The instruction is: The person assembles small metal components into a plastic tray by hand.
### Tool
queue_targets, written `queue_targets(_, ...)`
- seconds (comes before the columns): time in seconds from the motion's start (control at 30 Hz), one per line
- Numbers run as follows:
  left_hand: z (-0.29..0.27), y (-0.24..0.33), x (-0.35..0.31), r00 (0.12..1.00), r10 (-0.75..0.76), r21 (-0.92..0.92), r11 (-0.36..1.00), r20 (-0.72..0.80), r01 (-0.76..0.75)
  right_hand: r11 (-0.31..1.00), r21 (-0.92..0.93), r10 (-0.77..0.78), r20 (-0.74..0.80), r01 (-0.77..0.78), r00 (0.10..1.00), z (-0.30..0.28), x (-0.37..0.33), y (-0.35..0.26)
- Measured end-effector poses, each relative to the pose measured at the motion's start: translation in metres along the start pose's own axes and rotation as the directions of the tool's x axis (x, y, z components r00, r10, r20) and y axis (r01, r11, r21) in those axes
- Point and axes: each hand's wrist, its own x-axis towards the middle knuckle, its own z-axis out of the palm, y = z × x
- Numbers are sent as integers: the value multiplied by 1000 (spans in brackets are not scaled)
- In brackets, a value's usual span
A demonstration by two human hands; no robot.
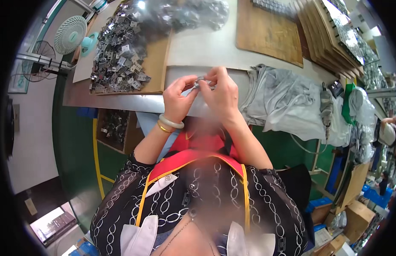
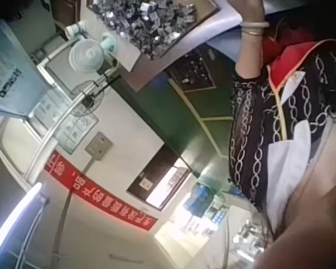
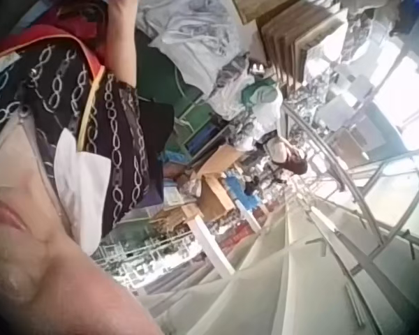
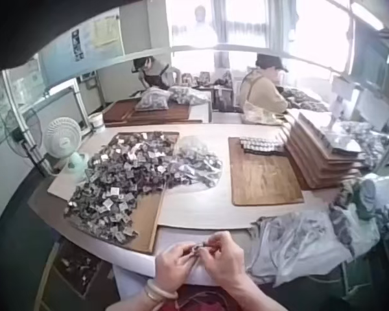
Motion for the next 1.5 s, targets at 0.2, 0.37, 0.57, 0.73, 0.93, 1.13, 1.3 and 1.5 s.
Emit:
queue_targets(0.2, 8, -6, -7, 994, 41, -25, 999, -97, -44, 995, 47, 89, 89, -93, 992, -1, 2, -1)
queue_targets(0.37, 13, -9, -9, 984, 127, 2, 992, -126, -128, 996, -25, 81, 63, -80, 995, 0, -1, 0)
queue_targets(0.57, 15, -14, -13, 982, 119, -67, 989, -148, -130, 993, 83, 69, 123, -80, 990, -6, 4, 4)
queue_targets(0.73, 11, -19, -15, 976, 179, -13, 983, -121, -182, 992, 110, 38, 148, -55, 988, -4, 0, 6)
queue_targets(0.93, -1, -15, -21, 939, 344, -53, 938, 22, -342, 909, 301, 171, 366, -290, 915, -9, -11, 46)
queue_targets(1.13, 4, -34, -40, 909, 414, 32, 909, 54, -416, 819, 418, 150, 503, -392, 851, -16, -33, 49)
queue_targets(1.3, -1, -17, -48, 894, 442, -52, 897, 79, -439, 802, 487, 86, 478, -345, 874, -19, -41, 54)
queue_targets(1.5, -7, -19, -57, 879, 468, -53, 884, 97, -465, 898, 407, -8, 395, -167, 919, -17, -53, 53)
